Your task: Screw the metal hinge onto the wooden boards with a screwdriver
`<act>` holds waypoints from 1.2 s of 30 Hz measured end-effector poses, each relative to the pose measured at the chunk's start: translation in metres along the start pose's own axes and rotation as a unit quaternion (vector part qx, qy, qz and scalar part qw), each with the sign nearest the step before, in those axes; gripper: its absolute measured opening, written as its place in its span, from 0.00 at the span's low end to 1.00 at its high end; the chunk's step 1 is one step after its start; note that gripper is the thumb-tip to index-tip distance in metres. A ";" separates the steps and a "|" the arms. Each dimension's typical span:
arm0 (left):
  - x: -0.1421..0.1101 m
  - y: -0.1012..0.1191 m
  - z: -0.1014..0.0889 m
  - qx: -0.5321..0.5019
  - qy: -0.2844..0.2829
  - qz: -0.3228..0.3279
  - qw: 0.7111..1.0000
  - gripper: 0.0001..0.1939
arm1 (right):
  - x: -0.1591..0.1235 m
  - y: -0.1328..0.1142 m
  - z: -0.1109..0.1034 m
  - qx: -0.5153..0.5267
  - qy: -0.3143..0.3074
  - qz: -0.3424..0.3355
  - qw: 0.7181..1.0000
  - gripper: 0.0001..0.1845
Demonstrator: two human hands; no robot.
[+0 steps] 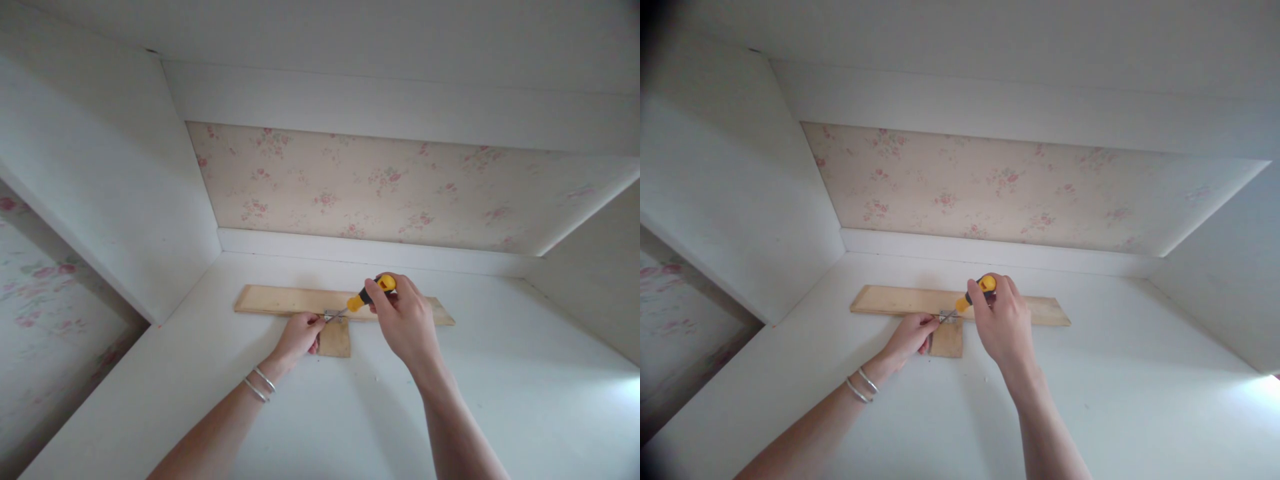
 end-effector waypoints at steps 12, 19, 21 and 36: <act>-0.003 0.001 0.001 0.026 0.029 -0.001 0.999 0.17 | -0.003 -0.003 -0.002 0.022 0.038 -0.010 0.999 0.18; -0.003 -0.001 0.001 0.026 0.024 -0.005 0.999 0.17 | -0.004 -0.003 0.000 0.011 0.028 -0.031 0.999 0.17; -0.003 0.000 0.001 0.028 0.025 -0.007 0.999 0.16 | -0.005 -0.004 0.000 0.020 0.016 -0.039 0.999 0.16; -0.003 0.001 0.000 0.029 0.021 -0.009 0.999 0.18 | -0.008 -0.008 -0.002 0.015 0.004 -0.045 0.999 0.16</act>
Point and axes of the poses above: each hand's wrist, its own x-axis towards the middle knuckle, its own z-axis out of the palm, y = z × x, the point moved 2 cm from there along x, towards the middle knuckle, and after that the axes turned 10 degrees about z, right-handed, at the moved point
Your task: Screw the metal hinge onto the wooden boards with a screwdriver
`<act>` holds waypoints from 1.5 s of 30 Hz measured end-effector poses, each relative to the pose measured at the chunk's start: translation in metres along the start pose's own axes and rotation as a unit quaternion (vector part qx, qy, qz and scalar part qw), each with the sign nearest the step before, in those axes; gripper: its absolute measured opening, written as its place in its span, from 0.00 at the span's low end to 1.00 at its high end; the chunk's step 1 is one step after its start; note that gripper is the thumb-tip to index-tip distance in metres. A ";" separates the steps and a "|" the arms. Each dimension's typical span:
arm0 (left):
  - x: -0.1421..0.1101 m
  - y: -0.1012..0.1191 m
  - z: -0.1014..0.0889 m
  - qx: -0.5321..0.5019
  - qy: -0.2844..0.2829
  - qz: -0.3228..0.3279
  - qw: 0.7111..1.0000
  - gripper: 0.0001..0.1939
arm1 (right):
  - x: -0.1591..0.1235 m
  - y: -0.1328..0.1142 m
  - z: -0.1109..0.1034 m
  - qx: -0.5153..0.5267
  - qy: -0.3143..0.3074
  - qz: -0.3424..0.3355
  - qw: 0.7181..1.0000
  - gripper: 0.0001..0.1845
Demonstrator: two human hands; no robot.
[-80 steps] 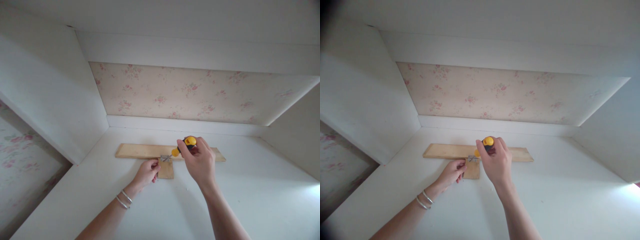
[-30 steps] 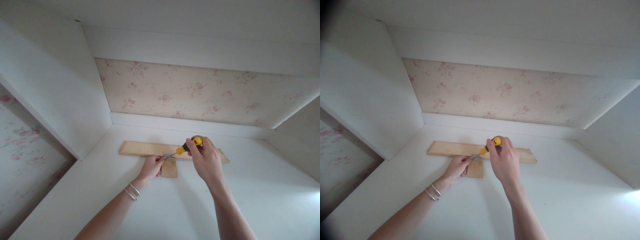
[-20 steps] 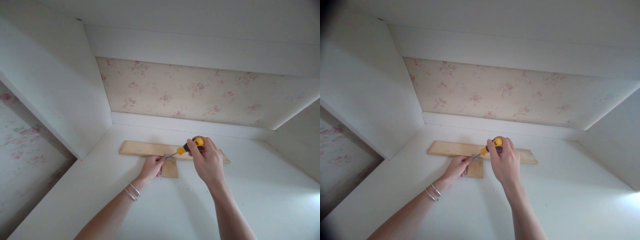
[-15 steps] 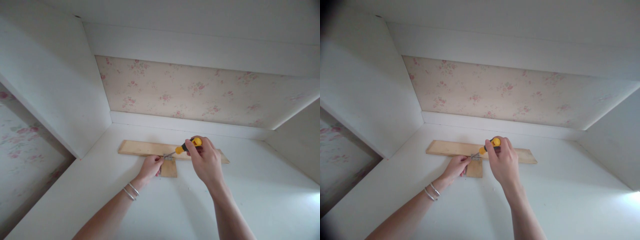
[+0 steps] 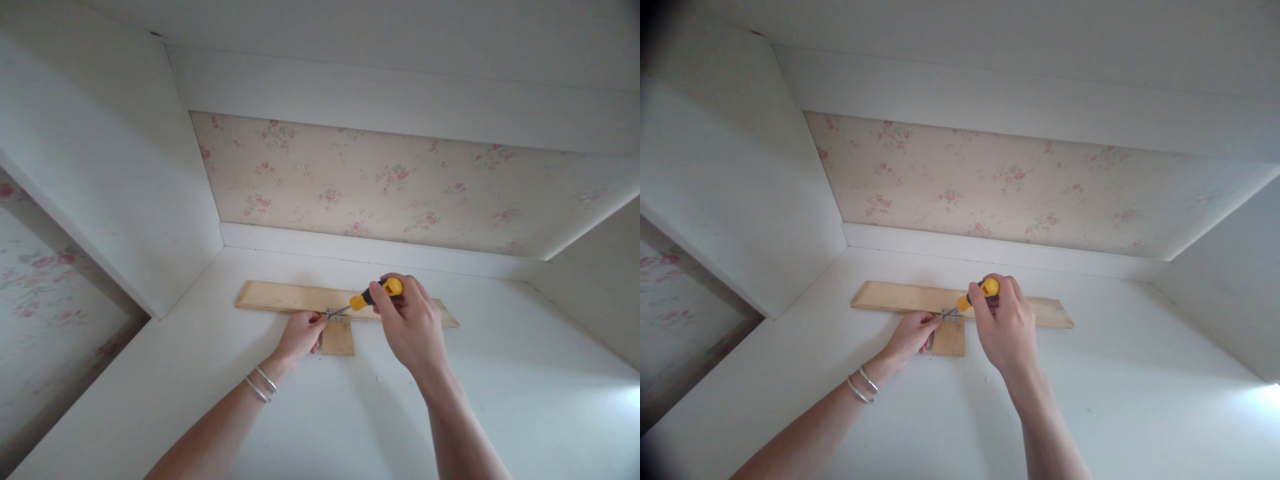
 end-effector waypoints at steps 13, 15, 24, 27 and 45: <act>0.000 -0.002 0.000 -0.012 0.000 0.001 1.000 0.18 | -0.006 -0.009 -0.004 -0.046 -0.029 -0.046 0.997 0.14; -0.001 0.001 0.000 -0.009 0.002 0.002 1.000 0.17 | -0.006 -0.010 -0.005 -0.051 -0.030 -0.048 0.997 0.14; -0.003 0.004 -0.001 0.001 0.003 0.001 1.000 0.18 | -0.006 -0.011 -0.004 -0.045 -0.044 -0.034 0.997 0.14; -0.002 0.002 -0.001 0.001 0.003 0.005 1.000 0.18 | -0.006 -0.010 -0.004 -0.044 -0.039 -0.035 0.998 0.14; -0.002 0.000 0.000 -0.003 0.005 0.012 1.000 0.16 | -0.008 -0.012 -0.004 -0.051 -0.046 -0.045 0.997 0.13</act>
Point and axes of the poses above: each hand's wrist, its own x-axis towards the middle knuckle, its own z-axis out of the palm, y = z × x, the point moved 2 cm from there along x, towards the middle knuckle, and after that the axes turned 10 degrees about z, right-handed, at the moved point
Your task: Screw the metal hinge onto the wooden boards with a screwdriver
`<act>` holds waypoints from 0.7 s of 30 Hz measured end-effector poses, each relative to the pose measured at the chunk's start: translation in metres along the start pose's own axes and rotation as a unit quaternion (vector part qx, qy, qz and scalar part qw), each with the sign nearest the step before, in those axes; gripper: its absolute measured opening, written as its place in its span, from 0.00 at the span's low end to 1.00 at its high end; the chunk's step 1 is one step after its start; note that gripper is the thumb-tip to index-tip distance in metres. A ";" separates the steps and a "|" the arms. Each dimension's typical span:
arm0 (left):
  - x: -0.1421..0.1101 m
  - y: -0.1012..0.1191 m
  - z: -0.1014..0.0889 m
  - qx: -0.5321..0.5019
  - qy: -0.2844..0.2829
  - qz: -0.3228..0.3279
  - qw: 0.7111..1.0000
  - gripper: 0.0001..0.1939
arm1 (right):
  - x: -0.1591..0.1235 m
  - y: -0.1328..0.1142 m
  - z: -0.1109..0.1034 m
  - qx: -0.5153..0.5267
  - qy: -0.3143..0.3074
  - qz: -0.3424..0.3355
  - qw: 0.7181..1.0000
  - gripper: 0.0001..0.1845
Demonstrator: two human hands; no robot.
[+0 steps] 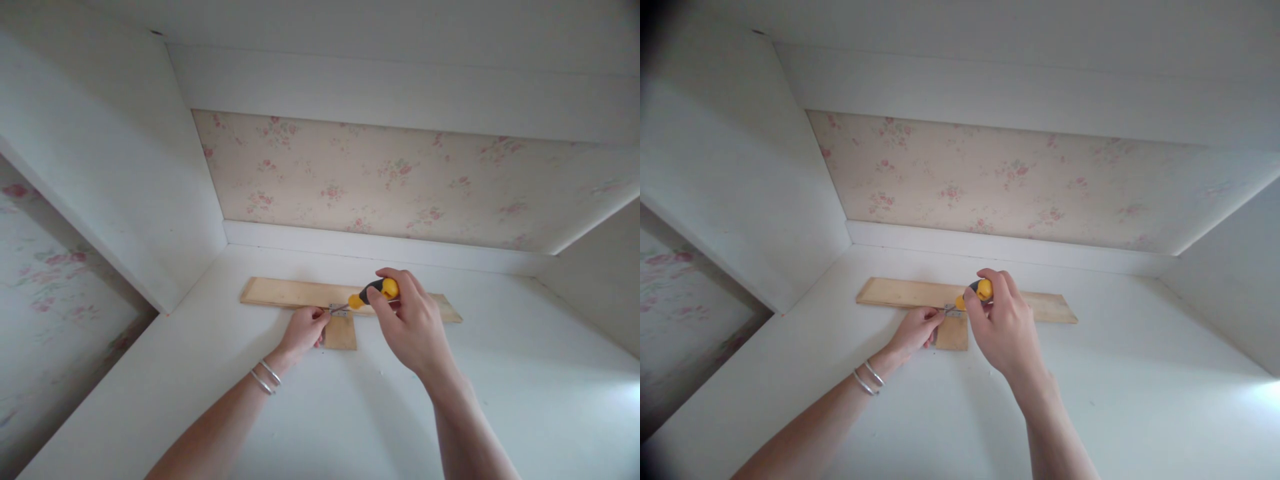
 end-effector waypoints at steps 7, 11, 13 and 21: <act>0.000 0.002 0.000 0.002 -0.004 0.001 1.000 0.16 | 0.000 0.001 0.001 0.001 0.001 -0.002 1.000 0.13; -0.001 0.003 -0.001 -0.003 -0.004 0.005 1.000 0.16 | 0.000 0.002 0.001 0.001 -0.001 -0.001 1.000 0.13; -0.001 0.002 -0.001 -0.006 -0.003 0.004 1.000 0.16 | 0.000 0.002 0.001 -0.001 -0.002 0.002 1.000 0.14; 0.000 0.000 0.000 0.001 -0.002 0.009 1.000 0.16 | 0.000 0.001 0.001 0.008 -0.006 0.007 1.000 0.16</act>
Point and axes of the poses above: each hand's wrist, its own x-axis towards the middle knuckle, its own z-axis out of the palm, y = z × x, the point moved 2 cm from there along x, towards the middle knuckle, and after that the axes turned 10 degrees about z, right-handed, at the moved point
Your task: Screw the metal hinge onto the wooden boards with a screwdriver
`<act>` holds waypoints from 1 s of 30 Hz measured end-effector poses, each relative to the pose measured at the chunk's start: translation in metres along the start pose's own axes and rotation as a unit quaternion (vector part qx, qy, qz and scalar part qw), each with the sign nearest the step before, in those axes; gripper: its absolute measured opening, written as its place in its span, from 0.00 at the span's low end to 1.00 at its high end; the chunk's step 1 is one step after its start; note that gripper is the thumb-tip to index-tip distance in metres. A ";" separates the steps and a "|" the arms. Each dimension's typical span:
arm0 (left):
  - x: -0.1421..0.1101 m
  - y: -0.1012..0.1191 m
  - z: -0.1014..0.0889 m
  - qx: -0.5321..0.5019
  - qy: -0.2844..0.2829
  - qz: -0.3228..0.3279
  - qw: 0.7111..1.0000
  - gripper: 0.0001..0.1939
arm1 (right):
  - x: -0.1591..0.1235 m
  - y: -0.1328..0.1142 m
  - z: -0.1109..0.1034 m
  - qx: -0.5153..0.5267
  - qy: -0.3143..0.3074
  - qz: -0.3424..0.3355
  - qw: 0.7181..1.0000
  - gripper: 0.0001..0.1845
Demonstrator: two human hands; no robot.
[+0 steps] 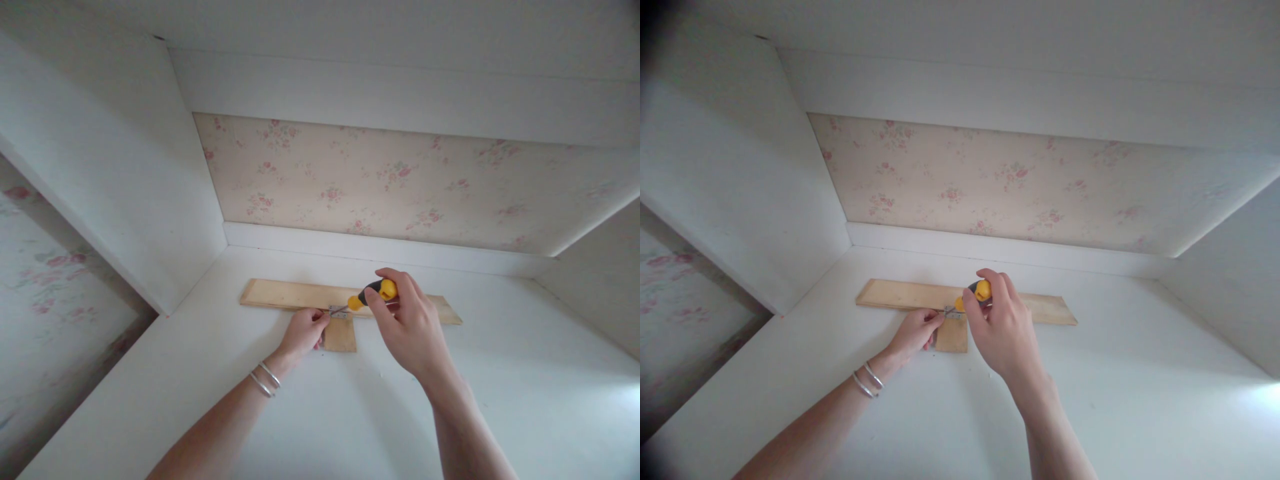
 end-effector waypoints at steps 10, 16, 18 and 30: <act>-0.002 0.004 -0.001 0.005 0.003 -0.006 1.000 0.16 | -0.002 0.000 0.000 0.010 0.002 0.001 1.000 0.17; -0.001 0.001 -0.001 -0.004 -0.004 -0.004 1.000 0.17 | -0.003 -0.001 0.000 0.023 -0.020 0.014 0.999 0.16; -0.001 0.000 -0.001 -0.006 -0.005 0.003 1.000 0.17 | -0.003 -0.001 0.000 0.020 -0.023 0.009 0.999 0.16; -0.001 0.001 -0.001 -0.002 -0.005 0.002 1.000 0.16 | -0.004 -0.005 0.003 0.008 0.008 -0.019 1.000 0.12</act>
Point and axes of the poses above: each hand's wrist, its own x-axis towards the middle knuckle, its own z-axis out of the palm, y = z × x, the point moved 2 cm from there along x, towards the middle knuckle, and after that the axes turned 10 degrees about z, right-handed, at the moved point
